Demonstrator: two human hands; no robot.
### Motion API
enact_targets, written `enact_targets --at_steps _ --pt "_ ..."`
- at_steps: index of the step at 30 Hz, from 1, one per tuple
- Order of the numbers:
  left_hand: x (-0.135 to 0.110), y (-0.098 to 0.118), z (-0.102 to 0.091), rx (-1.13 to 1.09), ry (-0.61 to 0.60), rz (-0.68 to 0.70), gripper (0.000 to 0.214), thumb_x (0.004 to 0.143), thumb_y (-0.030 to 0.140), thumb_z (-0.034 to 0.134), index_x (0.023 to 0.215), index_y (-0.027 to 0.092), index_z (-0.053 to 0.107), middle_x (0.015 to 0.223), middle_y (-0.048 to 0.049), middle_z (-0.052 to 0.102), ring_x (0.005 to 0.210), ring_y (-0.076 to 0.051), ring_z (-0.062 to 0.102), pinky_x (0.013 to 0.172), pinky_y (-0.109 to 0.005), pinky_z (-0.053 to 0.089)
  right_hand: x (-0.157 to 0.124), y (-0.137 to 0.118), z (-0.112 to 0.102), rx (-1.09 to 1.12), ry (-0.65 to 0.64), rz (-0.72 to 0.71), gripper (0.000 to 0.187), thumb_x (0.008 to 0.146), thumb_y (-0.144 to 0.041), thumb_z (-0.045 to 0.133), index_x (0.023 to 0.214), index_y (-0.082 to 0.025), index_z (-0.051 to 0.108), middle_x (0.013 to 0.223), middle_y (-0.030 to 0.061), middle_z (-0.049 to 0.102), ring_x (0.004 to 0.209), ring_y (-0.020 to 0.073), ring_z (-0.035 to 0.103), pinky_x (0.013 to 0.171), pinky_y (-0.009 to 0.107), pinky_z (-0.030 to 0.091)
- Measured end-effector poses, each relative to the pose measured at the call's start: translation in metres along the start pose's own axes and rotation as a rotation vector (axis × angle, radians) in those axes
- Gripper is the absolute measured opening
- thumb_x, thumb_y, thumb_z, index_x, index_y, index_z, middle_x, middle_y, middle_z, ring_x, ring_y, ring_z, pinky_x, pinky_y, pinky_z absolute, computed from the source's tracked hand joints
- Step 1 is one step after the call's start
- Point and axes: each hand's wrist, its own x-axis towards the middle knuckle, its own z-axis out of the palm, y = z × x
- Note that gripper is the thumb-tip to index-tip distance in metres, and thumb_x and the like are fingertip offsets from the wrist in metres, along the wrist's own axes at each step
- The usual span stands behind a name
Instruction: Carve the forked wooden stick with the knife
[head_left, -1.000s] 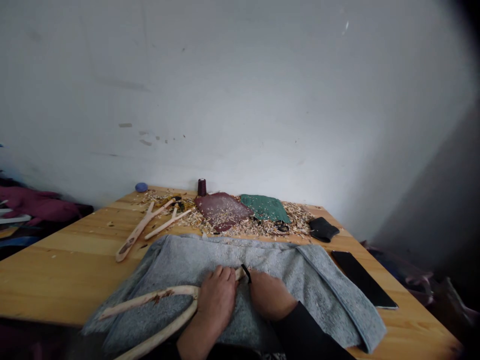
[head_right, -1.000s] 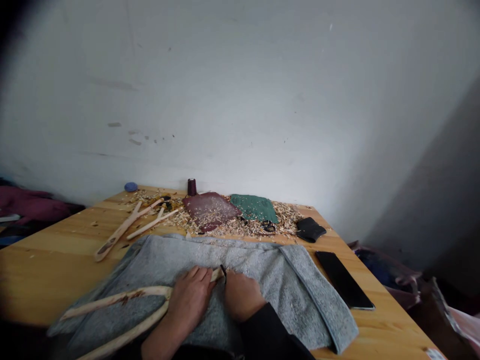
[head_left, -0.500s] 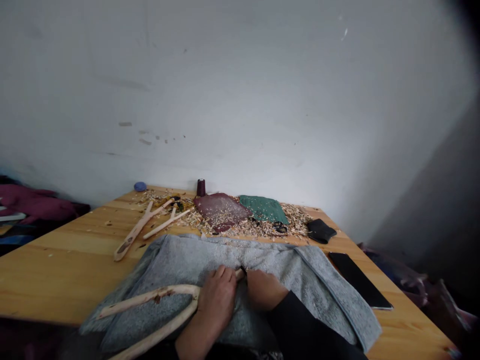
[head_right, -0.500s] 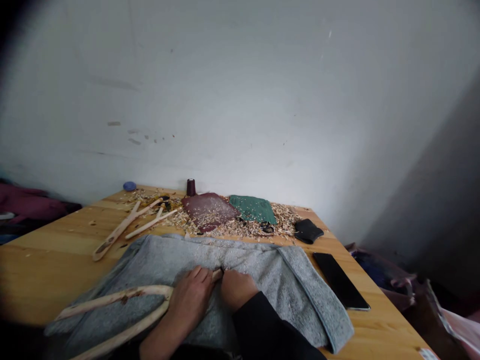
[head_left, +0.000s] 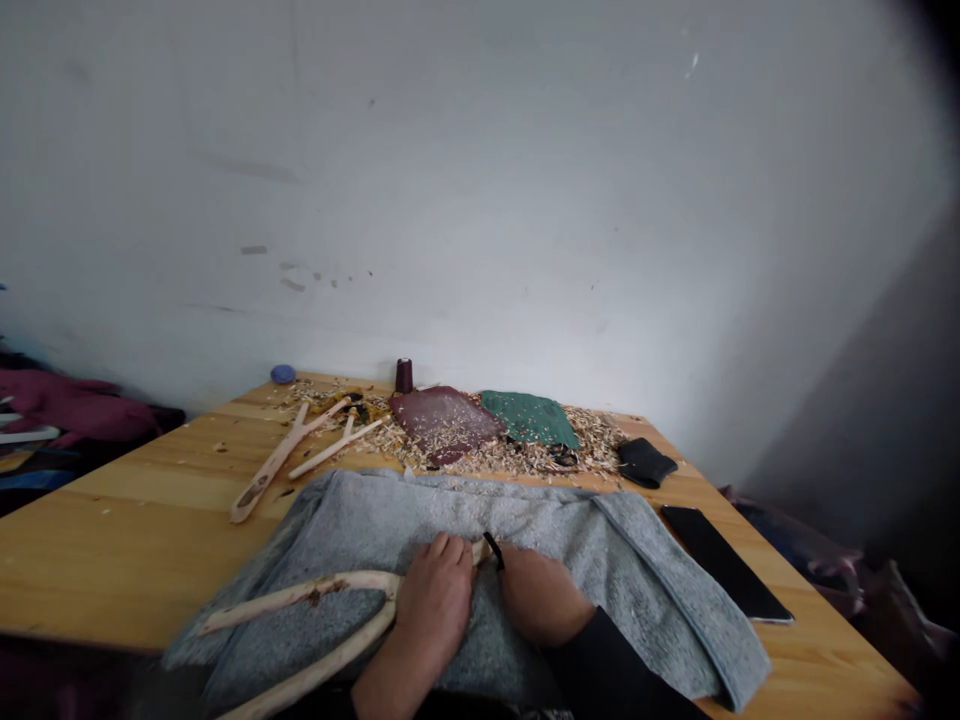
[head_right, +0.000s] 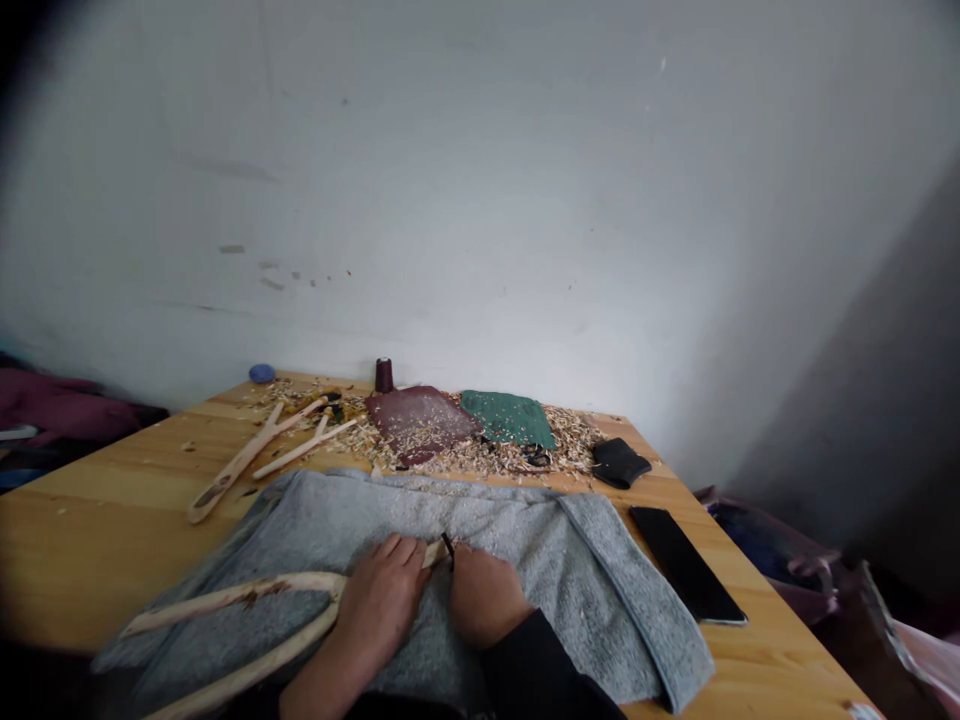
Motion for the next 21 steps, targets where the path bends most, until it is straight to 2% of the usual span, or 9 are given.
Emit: enact_targets --at_steps 12,21 --pt "0.000 -0.001 0.003 0.021 0.000 0.038 0.023 0.091 0.014 0.045 0.098 0.020 0.067 0.092 -0.0034 0.065 0.094 -0.021 0.056 0.080 -0.035 0.043 -0.002 -0.003 -0.007 -0.026 -0.037 -0.010 0.040 0.090 -0.013 0.032 0.118 -0.013 0.059 0.106 0.0175 0.070 0.096 0.0314 0.068 0.079 0.043 0.051" --pt "0.001 -0.003 0.001 -0.002 -0.025 0.077 0.024 0.094 0.016 0.043 0.094 0.020 0.067 0.092 -0.0031 0.065 0.092 -0.020 0.056 0.079 -0.034 0.043 0.005 -0.011 -0.023 -0.066 -0.105 -0.011 0.036 0.089 -0.013 0.035 0.109 -0.014 0.065 0.107 0.0167 0.070 0.099 0.0286 0.068 0.081 0.041 0.052"
